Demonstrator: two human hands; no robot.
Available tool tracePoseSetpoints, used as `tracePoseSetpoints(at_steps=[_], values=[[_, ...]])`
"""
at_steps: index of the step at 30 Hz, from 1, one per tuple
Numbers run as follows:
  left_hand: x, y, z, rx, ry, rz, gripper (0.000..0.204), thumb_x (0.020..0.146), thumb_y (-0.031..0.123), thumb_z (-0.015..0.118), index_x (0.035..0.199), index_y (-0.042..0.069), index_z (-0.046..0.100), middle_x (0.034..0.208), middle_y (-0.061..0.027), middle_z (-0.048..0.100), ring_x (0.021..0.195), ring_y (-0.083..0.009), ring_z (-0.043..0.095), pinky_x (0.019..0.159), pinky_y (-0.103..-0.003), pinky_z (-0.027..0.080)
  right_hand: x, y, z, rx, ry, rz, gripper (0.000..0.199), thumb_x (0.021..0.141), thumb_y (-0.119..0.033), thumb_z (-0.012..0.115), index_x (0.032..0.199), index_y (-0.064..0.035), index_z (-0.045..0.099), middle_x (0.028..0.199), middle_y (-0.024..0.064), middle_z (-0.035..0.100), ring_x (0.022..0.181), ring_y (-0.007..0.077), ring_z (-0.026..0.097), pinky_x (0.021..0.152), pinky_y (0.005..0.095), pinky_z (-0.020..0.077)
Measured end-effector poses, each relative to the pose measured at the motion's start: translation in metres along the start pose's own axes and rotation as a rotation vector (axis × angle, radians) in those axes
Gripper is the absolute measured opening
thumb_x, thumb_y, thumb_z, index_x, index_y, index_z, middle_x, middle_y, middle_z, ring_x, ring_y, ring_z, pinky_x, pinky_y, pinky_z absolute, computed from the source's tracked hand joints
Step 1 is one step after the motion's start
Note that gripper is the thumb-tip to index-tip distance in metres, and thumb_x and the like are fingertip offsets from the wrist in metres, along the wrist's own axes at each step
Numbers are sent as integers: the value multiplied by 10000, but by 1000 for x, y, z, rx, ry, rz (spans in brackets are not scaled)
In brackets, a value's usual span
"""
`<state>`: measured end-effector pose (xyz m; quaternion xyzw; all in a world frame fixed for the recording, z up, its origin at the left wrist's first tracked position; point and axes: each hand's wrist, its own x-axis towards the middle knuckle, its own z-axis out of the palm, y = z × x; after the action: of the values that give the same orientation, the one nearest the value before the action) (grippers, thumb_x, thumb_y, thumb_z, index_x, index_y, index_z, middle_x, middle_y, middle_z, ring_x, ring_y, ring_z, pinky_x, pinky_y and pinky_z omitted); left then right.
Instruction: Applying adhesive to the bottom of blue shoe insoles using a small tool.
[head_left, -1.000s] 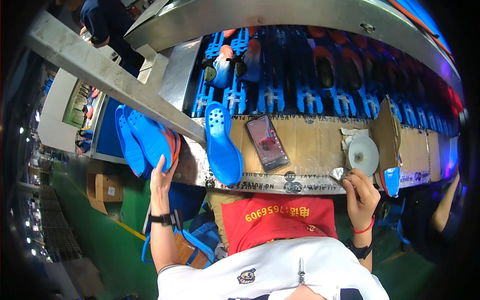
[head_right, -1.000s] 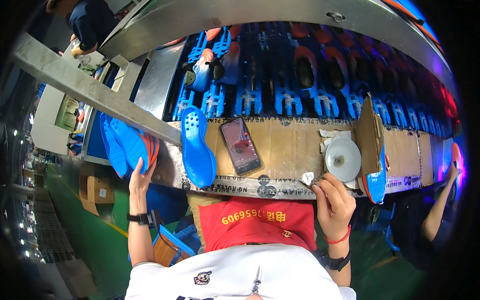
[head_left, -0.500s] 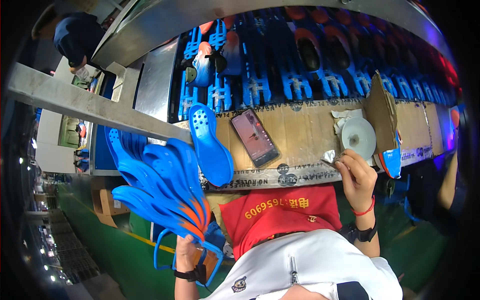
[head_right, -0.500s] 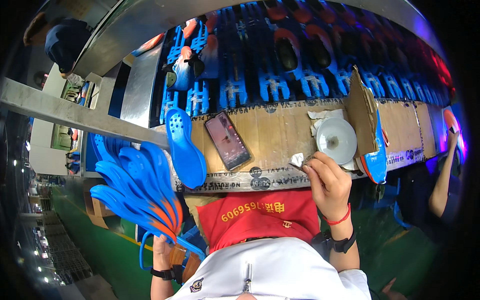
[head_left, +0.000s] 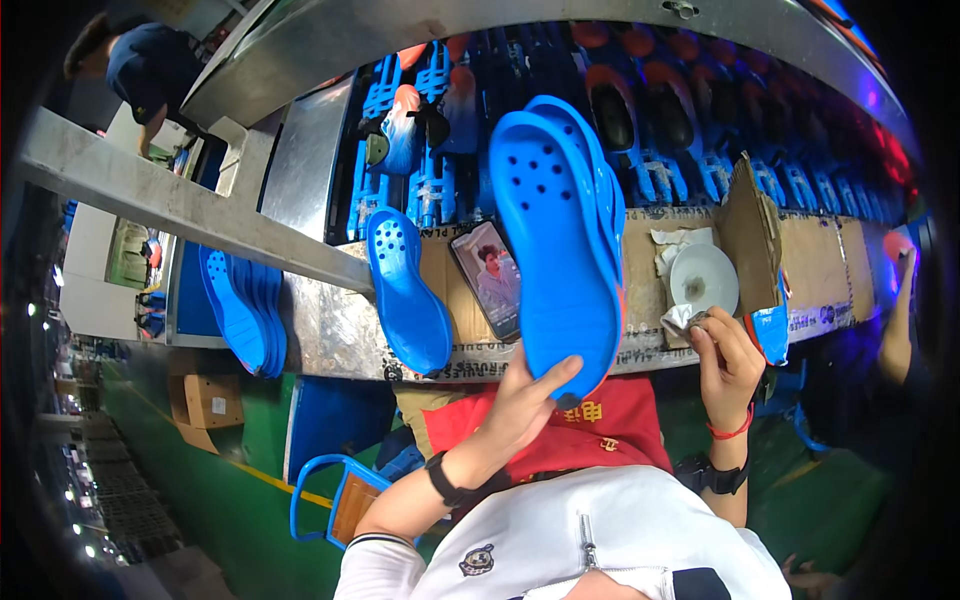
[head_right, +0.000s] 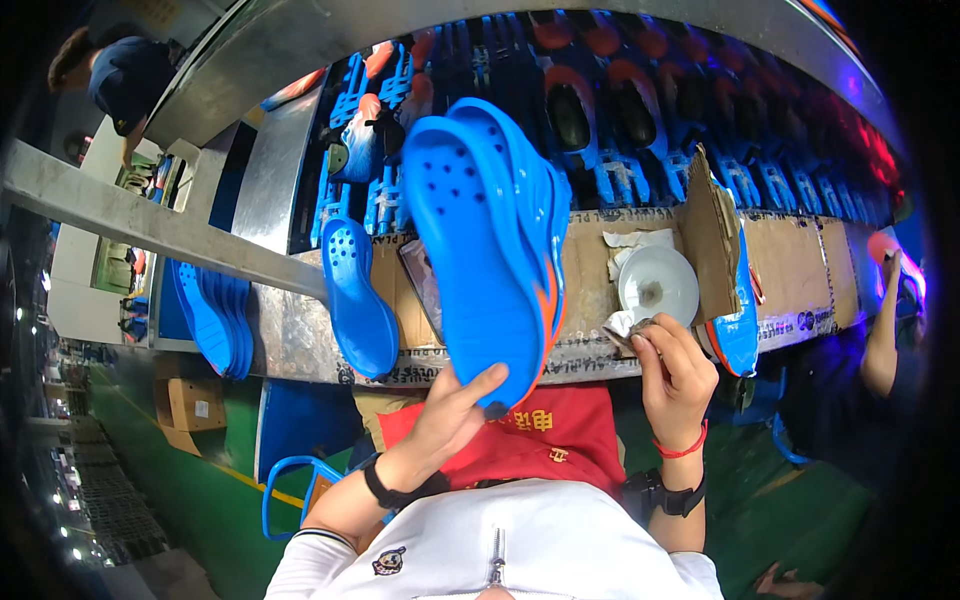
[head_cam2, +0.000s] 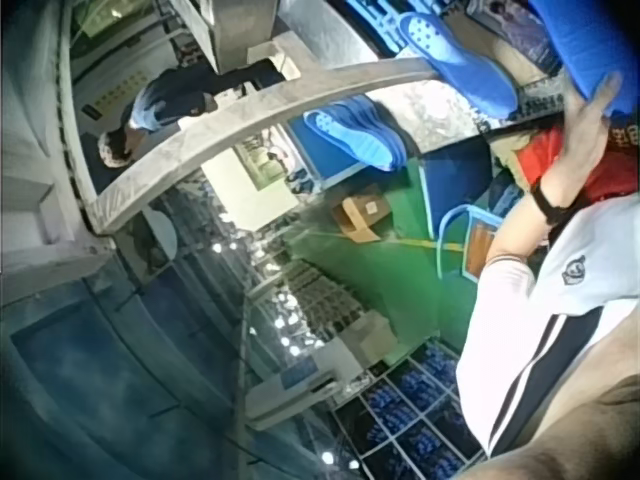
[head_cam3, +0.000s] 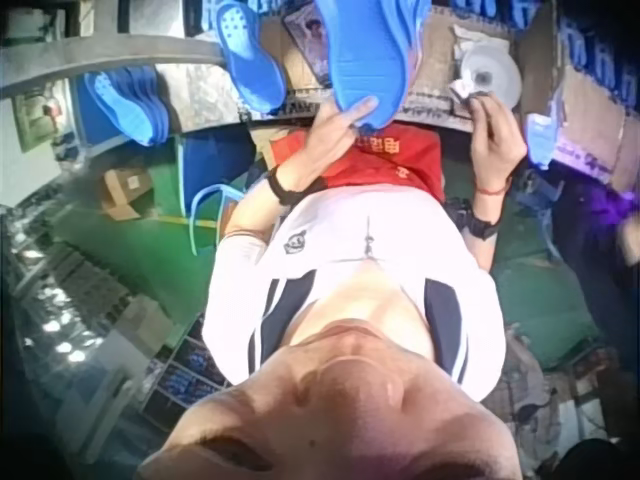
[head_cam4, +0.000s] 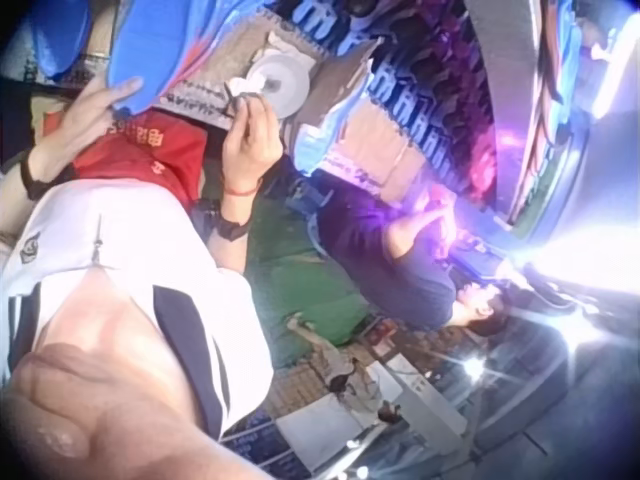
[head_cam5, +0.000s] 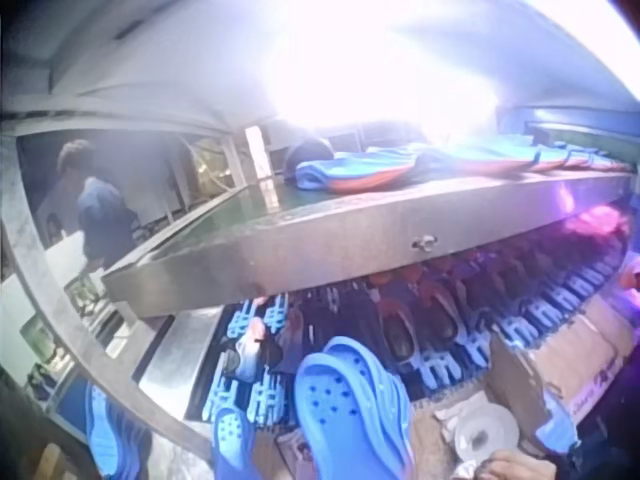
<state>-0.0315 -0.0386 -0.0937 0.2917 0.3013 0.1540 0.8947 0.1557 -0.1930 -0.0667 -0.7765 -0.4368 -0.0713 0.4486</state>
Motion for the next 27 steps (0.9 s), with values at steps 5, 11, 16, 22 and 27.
tracePoseSetpoints(at_steps=[5,11,16,22,27], values=[[26,-29,17,-32,74,85,619,872,60,716,1371,3,353,1295,-127,520,1176,-215,544,1004,-363,460,0,-1,-3,-18,17,10,105,804,67,691,896,48,645,915,135,677,610,159,581,546,241,447],[36,-53,20,26,228,88,654,869,36,709,1387,2,310,1337,-136,472,1229,-218,501,1046,-375,433,4,3,0,6,4,4,110,805,68,691,902,48,644,916,134,679,613,154,583,544,242,446],[1,-12,-3,91,-52,-32,615,882,19,671,1388,17,320,1358,-140,393,1213,-220,485,1024,-346,432,9,5,1,-62,-17,29,128,803,55,701,917,40,646,942,144,678,620,180,599,548,257,460],[-31,79,-80,1590,516,464,652,780,154,786,1282,3,398,1169,-148,450,1042,-259,492,854,-387,463,13,24,4,-294,48,-74,157,801,12,713,945,10,652,999,171,673,701,322,660,593,368,512],[-33,92,-170,906,692,229,512,795,35,766,1180,9,428,1120,-122,463,822,-207,615,702,-322,556,20,34,7,-473,-6,-48,105,831,-73,696,920,-38,653,993,129,660,685,333,654,574,386,513]])
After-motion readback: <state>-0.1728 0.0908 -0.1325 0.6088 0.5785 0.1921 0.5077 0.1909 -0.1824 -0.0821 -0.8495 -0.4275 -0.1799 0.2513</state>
